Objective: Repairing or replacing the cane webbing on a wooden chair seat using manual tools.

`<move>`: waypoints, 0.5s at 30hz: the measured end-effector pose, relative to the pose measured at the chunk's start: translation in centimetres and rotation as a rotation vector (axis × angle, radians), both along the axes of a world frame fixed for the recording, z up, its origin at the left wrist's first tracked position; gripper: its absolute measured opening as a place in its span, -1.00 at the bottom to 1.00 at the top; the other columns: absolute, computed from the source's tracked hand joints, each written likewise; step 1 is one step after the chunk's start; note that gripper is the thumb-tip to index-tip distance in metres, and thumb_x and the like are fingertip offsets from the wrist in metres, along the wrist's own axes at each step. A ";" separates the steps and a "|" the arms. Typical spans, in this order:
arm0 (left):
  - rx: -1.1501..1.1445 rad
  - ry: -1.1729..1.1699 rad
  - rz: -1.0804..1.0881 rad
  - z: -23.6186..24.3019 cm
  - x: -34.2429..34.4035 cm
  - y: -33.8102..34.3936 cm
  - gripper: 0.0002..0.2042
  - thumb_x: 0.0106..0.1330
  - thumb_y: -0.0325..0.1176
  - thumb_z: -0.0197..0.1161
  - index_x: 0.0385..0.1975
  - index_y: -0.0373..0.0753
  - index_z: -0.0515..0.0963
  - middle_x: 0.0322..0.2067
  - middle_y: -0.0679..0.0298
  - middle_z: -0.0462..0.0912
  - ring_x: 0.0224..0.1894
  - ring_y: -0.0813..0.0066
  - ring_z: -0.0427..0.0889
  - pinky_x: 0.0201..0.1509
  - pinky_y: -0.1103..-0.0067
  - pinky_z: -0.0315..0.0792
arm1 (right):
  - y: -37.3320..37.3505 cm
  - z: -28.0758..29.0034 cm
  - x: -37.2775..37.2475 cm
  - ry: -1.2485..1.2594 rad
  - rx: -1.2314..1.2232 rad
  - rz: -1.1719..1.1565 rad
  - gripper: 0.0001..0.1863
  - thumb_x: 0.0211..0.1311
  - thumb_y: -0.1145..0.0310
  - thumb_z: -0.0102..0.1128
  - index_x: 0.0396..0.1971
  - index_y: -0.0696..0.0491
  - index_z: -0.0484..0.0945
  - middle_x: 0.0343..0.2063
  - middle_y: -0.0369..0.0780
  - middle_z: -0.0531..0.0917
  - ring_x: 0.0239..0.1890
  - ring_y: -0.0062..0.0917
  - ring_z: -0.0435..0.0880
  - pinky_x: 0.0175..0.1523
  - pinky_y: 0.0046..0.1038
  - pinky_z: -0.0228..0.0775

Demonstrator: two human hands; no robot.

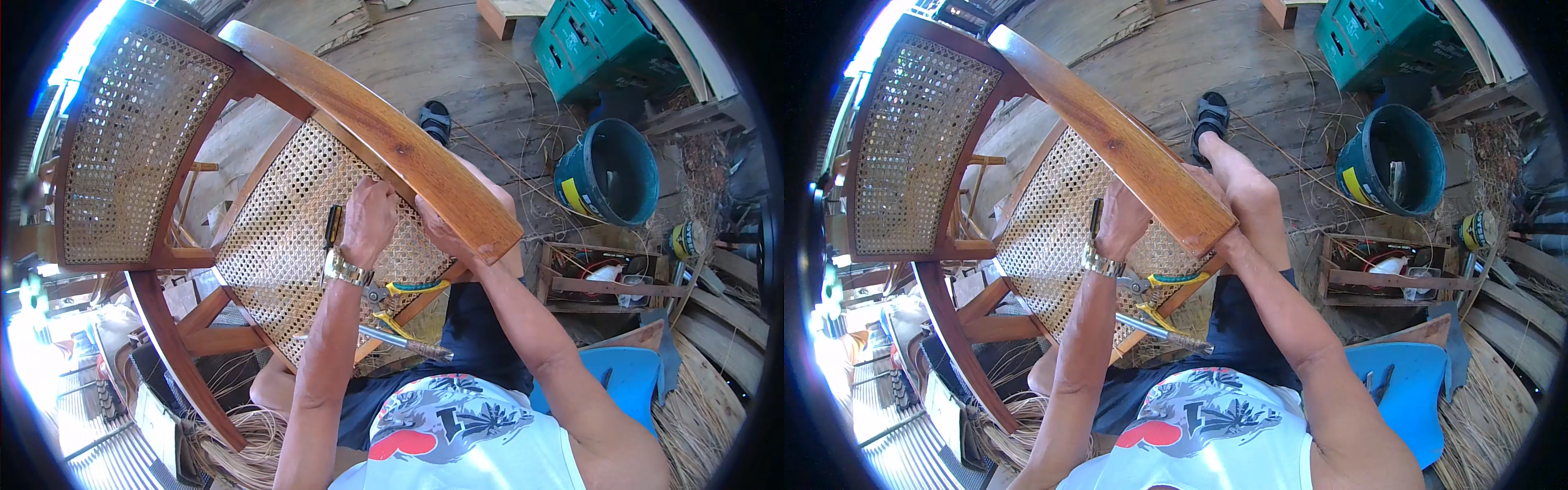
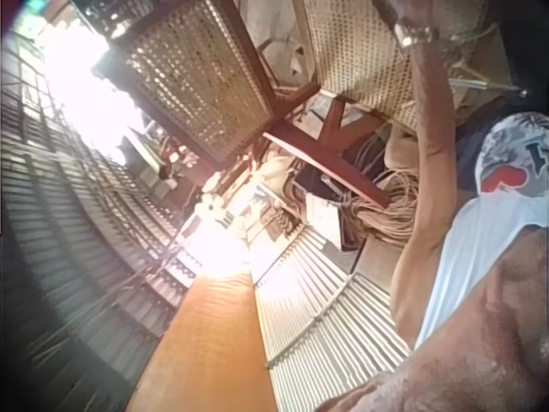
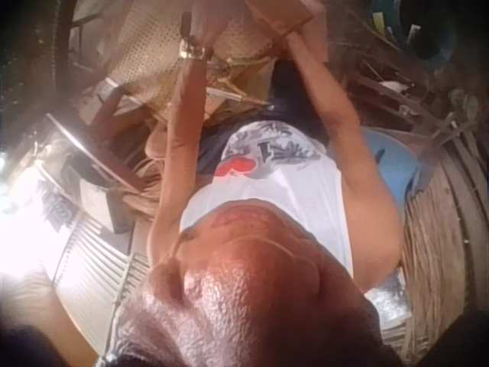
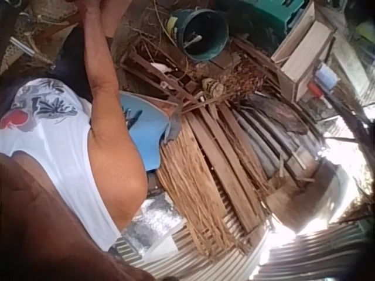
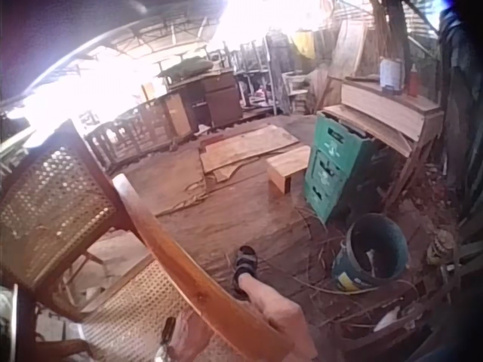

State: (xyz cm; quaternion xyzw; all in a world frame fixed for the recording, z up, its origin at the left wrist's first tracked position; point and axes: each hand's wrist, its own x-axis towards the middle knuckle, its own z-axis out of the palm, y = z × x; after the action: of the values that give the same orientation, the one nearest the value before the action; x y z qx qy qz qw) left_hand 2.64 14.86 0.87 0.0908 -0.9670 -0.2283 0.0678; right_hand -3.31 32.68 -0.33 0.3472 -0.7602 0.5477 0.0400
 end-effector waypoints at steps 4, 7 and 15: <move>0.136 0.054 -0.005 1.2 1.2 -0.5 -0.80 0.37 -0.39 0.20 -0.25 -0.41 0.67 -0.31 -0.07 0.62 -0.26 -0.07 0.65 -0.10 0.21 0.53 | -0.3 -1.3 -0.3 0.307 0.246 -0.017 -0.66 0.41 0.30 0.22 0.10 0.10 0.56 0.00 -0.14 0.67 0.12 -0.40 0.61 0.17 -0.40 0.47; 0.190 0.056 -0.011 1.8 1.3 -0.9 -0.82 0.37 -0.41 0.24 -0.17 -0.36 0.69 -0.30 0.00 0.63 -0.26 -0.02 0.66 -0.13 0.24 0.54 | -0.5 -1.4 -0.1 -0.064 0.003 -0.084 -0.74 0.35 0.28 0.27 -0.07 0.07 0.72 -0.20 -0.13 0.78 -0.16 -0.24 0.75 -0.04 -0.23 0.56; 0.231 0.159 -0.128 0.7 1.3 -1.5 -0.84 0.39 -0.45 0.24 -0.12 -0.29 0.70 -0.27 0.08 0.63 -0.25 0.06 0.67 -0.15 0.30 0.54 | -0.9 -0.7 0.4 -0.393 -0.043 -0.088 -0.73 0.37 0.22 0.26 -0.08 0.05 0.73 -0.21 -0.13 0.78 -0.17 -0.22 0.75 -0.05 -0.21 0.55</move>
State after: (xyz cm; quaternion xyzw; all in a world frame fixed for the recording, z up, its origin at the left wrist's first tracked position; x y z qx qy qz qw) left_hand 3.98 13.38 1.61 0.0178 -0.9296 -0.3485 0.1184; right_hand -2.91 31.77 -1.04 0.1993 -0.7559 0.6188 -0.0781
